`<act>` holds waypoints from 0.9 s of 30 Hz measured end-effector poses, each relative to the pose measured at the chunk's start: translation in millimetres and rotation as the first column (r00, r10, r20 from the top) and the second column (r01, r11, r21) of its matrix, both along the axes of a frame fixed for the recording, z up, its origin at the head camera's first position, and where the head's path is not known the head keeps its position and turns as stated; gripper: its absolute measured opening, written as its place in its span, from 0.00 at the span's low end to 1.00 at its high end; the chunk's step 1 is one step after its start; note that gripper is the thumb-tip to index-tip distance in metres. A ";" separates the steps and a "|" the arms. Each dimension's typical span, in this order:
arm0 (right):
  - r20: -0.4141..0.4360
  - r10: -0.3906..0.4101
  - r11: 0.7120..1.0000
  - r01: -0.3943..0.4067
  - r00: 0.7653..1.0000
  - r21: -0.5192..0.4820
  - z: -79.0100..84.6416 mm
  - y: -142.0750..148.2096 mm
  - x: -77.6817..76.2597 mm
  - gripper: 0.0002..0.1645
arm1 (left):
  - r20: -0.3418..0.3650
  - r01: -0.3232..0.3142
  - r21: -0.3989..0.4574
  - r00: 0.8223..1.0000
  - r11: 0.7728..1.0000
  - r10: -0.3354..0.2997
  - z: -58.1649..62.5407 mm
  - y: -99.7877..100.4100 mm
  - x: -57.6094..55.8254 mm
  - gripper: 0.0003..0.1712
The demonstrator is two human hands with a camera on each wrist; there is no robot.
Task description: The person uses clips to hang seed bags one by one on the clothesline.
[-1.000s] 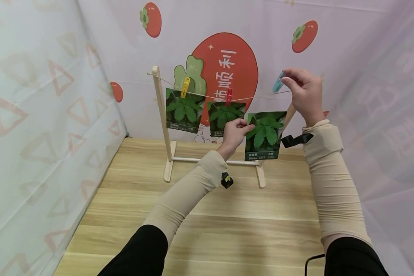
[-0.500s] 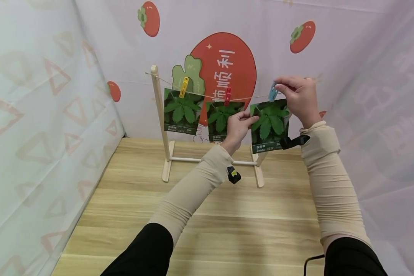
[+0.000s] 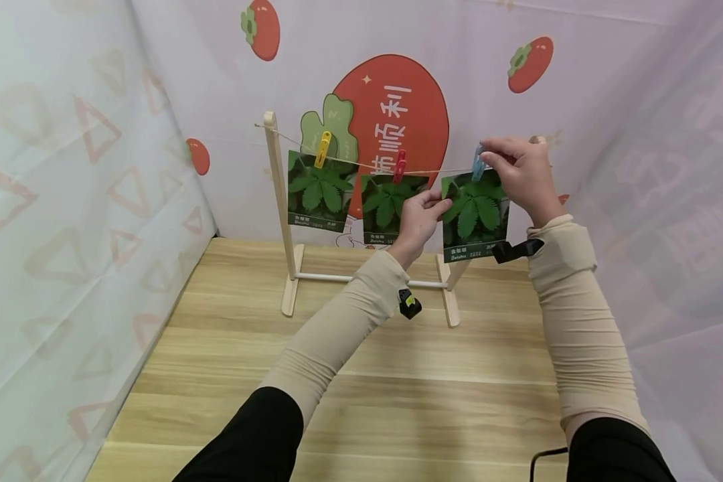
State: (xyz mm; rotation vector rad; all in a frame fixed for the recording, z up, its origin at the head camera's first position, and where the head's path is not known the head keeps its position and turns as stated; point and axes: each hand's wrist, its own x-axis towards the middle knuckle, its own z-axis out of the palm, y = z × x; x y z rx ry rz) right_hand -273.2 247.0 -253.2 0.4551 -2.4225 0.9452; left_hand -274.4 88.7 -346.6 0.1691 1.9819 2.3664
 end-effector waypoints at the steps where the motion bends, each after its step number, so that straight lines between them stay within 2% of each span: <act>1: 0.018 -0.001 1.000 0.001 1.000 0.006 0.1 0.6 0.3 0.17 | 0.004 0.003 -0.004 1.000 1.000 -0.003 0.0 -0.1 0.4 0.16; 7: 0.100 -0.004 1.000 0.004 0.995 0.002 0.1 1.4 3.0 0.19 | 0.006 -0.030 0.015 1.000 0.999 0.030 -3.9 -1.9 3.4 0.16; 11: 0.108 -0.005 0.999 0.008 0.994 -0.033 0.1 0.4 4.4 0.19 | -0.044 -0.079 -0.036 0.996 0.996 0.077 -5.3 -4.3 7.9 0.15; 16: 0.091 -0.003 0.998 0.009 0.996 -0.059 0.4 -0.5 5.7 0.18 | -0.137 -0.139 -0.126 0.983 0.982 0.121 -5.8 -6.7 12.4 0.14; 23: 0.028 -0.037 0.996 0.039 0.999 -0.079 -0.6 -1.7 5.7 0.18 | -0.234 -0.192 -0.167 0.960 0.967 0.151 -7.8 -10.7 14.1 0.13; 27: -0.029 -0.056 0.994 0.053 0.998 -0.099 -3.2 -1.4 7.4 0.16 | -0.290 -0.209 -0.199 0.946 0.958 0.146 -9.8 -15.9 13.8 0.13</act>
